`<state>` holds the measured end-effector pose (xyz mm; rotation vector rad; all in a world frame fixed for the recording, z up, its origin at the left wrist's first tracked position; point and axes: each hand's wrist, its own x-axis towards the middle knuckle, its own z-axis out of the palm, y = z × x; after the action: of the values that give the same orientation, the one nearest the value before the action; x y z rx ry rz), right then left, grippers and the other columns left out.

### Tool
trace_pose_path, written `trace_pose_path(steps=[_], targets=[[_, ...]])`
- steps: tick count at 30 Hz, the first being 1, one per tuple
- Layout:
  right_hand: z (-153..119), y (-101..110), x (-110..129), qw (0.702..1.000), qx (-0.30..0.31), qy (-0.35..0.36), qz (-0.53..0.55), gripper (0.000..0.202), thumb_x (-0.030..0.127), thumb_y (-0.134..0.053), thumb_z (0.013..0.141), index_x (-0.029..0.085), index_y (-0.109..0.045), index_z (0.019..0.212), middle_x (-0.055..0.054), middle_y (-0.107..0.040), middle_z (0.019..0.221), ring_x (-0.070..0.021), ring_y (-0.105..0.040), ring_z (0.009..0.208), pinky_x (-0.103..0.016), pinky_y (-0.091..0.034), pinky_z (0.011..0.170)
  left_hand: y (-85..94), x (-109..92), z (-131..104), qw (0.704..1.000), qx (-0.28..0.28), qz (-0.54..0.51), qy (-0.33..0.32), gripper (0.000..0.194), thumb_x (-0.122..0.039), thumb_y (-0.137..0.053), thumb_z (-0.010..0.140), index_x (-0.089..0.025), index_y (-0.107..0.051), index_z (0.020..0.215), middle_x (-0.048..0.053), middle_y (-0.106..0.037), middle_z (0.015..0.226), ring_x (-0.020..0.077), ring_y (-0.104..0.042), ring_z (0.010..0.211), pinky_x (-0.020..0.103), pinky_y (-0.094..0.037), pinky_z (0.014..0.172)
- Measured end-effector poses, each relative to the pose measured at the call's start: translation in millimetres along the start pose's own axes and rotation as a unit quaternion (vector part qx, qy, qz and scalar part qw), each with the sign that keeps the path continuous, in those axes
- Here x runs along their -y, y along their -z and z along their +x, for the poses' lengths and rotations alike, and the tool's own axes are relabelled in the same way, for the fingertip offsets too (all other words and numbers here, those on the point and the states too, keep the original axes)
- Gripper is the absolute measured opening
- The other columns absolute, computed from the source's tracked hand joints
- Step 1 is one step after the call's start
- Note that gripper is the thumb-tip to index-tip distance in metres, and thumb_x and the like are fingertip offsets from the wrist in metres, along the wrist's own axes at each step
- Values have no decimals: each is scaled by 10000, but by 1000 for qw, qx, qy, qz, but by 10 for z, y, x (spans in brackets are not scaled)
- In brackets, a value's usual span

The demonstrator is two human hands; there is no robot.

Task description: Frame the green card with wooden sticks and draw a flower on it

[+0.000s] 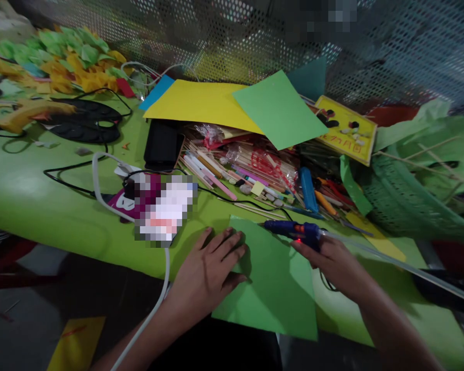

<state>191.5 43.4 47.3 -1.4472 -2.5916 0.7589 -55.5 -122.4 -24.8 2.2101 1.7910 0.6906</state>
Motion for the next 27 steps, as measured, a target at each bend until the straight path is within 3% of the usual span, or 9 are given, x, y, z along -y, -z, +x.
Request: trace_pose_path(steps=[4,8,27], targets=[[-79,57,-107,1000,3,-14,-9,541,644,-535,910,252,-495,538,-4,-516,533,-173,-502,522,-310,-404,513,-11,5,-2,1000,-4,-1,-1,456,-422,-608,1001,-260,-551,1422,28,-541,1554,252,-454,1468,542,-321,1230],[-109,69,-148,999,8,-35,16,526,656,-539,910,240,-508,590,6,-519,550,-152,-469,510,-294,-380,482,-5,0,8,1000,-9,1,-2,443,-402,-620,995,-248,-567,1408,46,-557,1538,261,-472,1456,559,-341,1216],[-112,69,-149,999,0,-32,-13,561,690,-521,892,251,-464,547,-10,-525,555,-176,-509,538,-309,-402,517,0,1,14,1000,-6,-4,2,464,-390,-638,984,-262,-561,1424,39,-530,1563,268,-466,1463,568,-338,1217]])
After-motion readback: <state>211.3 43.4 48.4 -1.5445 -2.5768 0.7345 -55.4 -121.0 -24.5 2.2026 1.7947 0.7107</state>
